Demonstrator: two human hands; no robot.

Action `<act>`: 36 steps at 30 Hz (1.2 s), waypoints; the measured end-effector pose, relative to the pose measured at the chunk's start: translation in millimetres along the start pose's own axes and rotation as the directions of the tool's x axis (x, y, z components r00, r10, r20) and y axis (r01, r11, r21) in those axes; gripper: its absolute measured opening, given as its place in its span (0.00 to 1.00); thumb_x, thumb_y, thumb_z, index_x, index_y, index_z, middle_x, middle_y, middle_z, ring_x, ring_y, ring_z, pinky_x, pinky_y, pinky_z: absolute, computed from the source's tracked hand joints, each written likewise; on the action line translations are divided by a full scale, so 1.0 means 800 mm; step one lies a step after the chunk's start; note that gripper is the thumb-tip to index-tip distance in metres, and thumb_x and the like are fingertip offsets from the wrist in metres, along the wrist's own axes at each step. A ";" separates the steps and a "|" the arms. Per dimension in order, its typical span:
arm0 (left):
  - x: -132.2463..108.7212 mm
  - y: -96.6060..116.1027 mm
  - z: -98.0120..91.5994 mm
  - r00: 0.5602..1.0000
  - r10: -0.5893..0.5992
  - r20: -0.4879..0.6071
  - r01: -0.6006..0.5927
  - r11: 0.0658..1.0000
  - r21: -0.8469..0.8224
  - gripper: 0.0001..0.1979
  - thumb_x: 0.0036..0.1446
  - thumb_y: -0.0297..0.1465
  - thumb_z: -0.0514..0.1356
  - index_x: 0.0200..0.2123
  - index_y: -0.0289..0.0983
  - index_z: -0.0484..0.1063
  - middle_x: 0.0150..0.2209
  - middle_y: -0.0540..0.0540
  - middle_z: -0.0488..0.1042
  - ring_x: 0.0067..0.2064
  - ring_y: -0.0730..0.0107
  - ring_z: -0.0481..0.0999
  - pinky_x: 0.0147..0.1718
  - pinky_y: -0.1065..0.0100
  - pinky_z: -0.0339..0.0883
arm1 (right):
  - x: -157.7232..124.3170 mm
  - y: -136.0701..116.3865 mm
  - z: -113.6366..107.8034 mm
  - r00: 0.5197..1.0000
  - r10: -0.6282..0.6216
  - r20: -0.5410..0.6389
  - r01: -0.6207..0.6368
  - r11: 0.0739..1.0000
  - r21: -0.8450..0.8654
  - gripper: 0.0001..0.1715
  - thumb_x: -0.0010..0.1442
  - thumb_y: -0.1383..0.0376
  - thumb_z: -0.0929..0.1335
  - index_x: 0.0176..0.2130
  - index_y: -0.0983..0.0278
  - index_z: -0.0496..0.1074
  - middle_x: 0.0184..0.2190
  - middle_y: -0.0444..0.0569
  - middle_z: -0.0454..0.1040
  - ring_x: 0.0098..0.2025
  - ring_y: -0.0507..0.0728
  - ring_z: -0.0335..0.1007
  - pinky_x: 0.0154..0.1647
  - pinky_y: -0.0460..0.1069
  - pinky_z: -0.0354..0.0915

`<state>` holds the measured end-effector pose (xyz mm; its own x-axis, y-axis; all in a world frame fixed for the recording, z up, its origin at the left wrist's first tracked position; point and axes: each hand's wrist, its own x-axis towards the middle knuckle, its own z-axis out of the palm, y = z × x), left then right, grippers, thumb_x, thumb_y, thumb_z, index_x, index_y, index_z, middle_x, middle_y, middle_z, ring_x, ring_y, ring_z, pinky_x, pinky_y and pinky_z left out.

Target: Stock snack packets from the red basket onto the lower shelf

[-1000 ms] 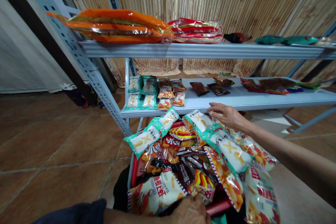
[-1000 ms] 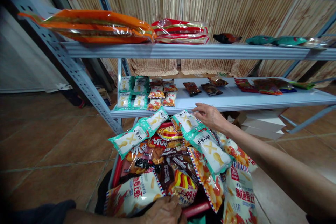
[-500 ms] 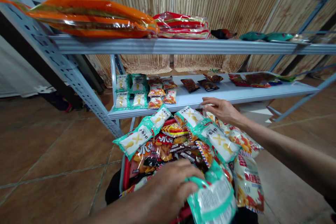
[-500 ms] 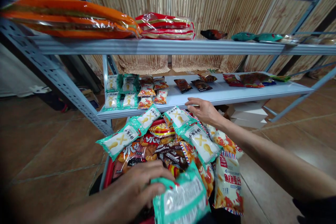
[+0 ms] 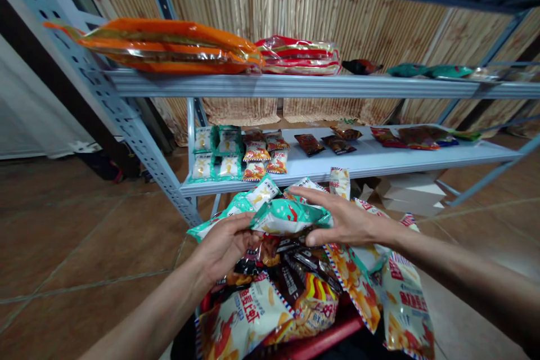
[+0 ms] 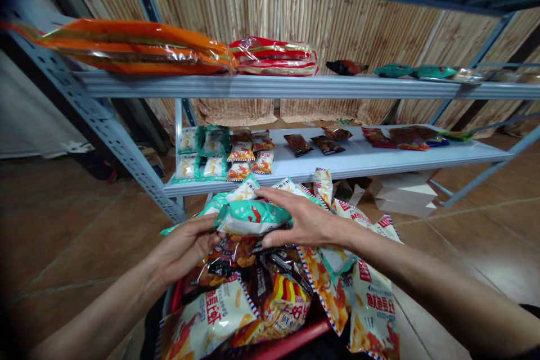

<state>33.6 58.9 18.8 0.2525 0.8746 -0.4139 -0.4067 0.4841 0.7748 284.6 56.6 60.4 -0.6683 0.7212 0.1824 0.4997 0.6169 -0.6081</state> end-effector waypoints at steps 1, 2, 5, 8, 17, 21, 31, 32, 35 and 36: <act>0.000 0.000 0.001 1.000 -0.015 0.007 0.016 1.000 -0.015 0.08 0.50 0.17 0.55 0.34 0.28 0.71 0.30 0.44 0.72 0.24 0.79 0.71 0.21 0.79 0.67 | 0.003 -0.001 0.007 1.000 -0.014 -0.005 0.014 0.999 -0.030 0.49 0.48 0.50 0.70 0.63 0.55 0.48 0.63 0.51 0.52 0.61 0.64 0.51 0.58 0.62 0.52; 0.000 0.000 0.002 1.000 -0.023 0.007 0.023 0.999 -0.030 0.08 0.50 0.17 0.55 0.35 0.28 0.71 0.31 0.43 0.73 0.24 0.79 0.71 0.21 0.79 0.68 | 0.007 -0.001 0.013 1.000 -0.018 -0.011 0.018 0.999 -0.047 0.49 0.49 0.50 0.70 0.63 0.55 0.47 0.62 0.52 0.52 0.61 0.64 0.52 0.58 0.62 0.53; -0.002 0.003 0.004 1.000 -0.016 0.001 0.016 0.999 -0.036 0.07 0.51 0.19 0.56 0.35 0.30 0.70 0.30 0.45 0.72 0.24 0.77 0.72 0.22 0.77 0.68 | 0.015 0.000 0.032 0.998 0.021 -0.060 -0.022 1.000 -0.021 0.44 0.53 0.53 0.68 0.63 0.57 0.48 0.61 0.52 0.57 0.58 0.63 0.57 0.57 0.60 0.56; -0.006 0.007 0.002 0.999 0.043 0.028 -0.044 0.999 0.032 0.07 0.54 0.32 0.57 0.34 0.33 0.69 0.25 0.47 0.70 0.23 0.74 0.70 0.18 0.75 0.64 | 0.022 0.003 0.045 0.986 0.133 -0.102 -0.116 0.980 0.159 0.35 0.55 0.53 0.66 0.59 0.59 0.57 0.54 0.52 0.66 0.52 0.61 0.64 0.52 0.58 0.61; -0.008 0.007 0.009 0.978 0.204 0.036 -0.207 0.953 0.219 0.16 0.48 0.39 0.62 0.38 0.35 0.71 0.40 0.44 0.75 0.35 0.71 0.73 0.37 0.68 0.66 | 0.029 0.002 0.071 0.930 0.368 -0.016 -0.263 0.694 0.671 0.26 0.53 0.51 0.67 0.49 0.59 0.67 0.45 0.48 0.72 0.46 0.60 0.68 0.46 0.56 0.66; 0.002 -0.004 0.014 0.984 0.171 -0.044 -0.164 0.977 0.134 0.18 0.47 0.37 0.64 0.40 0.33 0.70 0.39 0.41 0.76 0.36 0.66 0.75 0.39 0.62 0.68 | 0.028 0.000 0.077 0.908 0.416 0.043 -0.276 0.520 0.808 0.28 0.52 0.53 0.68 0.51 0.58 0.65 0.47 0.49 0.71 0.46 0.58 0.69 0.47 0.55 0.66; 0.010 -0.015 0.003 0.955 0.250 -0.158 -0.270 0.955 -0.123 0.14 0.47 0.30 0.64 0.38 0.33 0.69 0.46 0.39 0.73 0.44 0.60 0.74 0.46 0.57 0.67 | 0.031 0.012 0.075 0.808 0.589 -0.001 -0.177 0.244 0.954 0.21 0.46 0.60 0.73 0.41 0.62 0.68 0.41 0.49 0.74 0.40 0.55 0.72 0.42 0.53 0.68; 0.008 -0.017 0.001 0.962 0.237 -0.136 -0.253 0.961 -0.112 0.14 0.47 0.30 0.64 0.38 0.32 0.69 0.46 0.39 0.73 0.45 0.60 0.74 0.46 0.57 0.67 | 0.032 0.015 0.075 0.796 0.605 -0.026 -0.158 0.248 0.956 0.20 0.47 0.59 0.73 0.40 0.61 0.69 0.40 0.49 0.75 0.39 0.56 0.72 0.41 0.52 0.68; -0.004 -0.021 -0.008 0.979 0.201 -0.031 -0.202 0.979 -0.037 0.12 0.47 0.30 0.64 0.36 0.33 0.70 0.45 0.40 0.73 0.47 0.61 0.72 0.48 0.59 0.65 | 0.036 0.023 0.074 0.783 0.615 -0.095 -0.109 0.285 0.952 0.20 0.47 0.57 0.72 0.40 0.60 0.70 0.37 0.47 0.76 0.36 0.56 0.72 0.37 0.52 0.67; -0.009 -0.021 -0.010 0.983 0.183 -0.002 -0.183 0.983 0.000 0.12 0.47 0.30 0.64 0.36 0.34 0.70 0.45 0.41 0.73 0.48 0.62 0.72 0.48 0.60 0.65 | 0.037 0.026 0.073 0.786 0.607 -0.115 -0.101 0.309 0.946 0.20 0.47 0.56 0.72 0.39 0.61 0.70 0.35 0.47 0.76 0.34 0.56 0.71 0.36 0.51 0.67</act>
<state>31.6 44.2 4.8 0.1717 0.9485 -0.2662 -0.4458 0.3158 0.8376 242.9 72.1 8.3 -0.1585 0.9778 -0.1370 -0.2992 -0.1798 -0.9371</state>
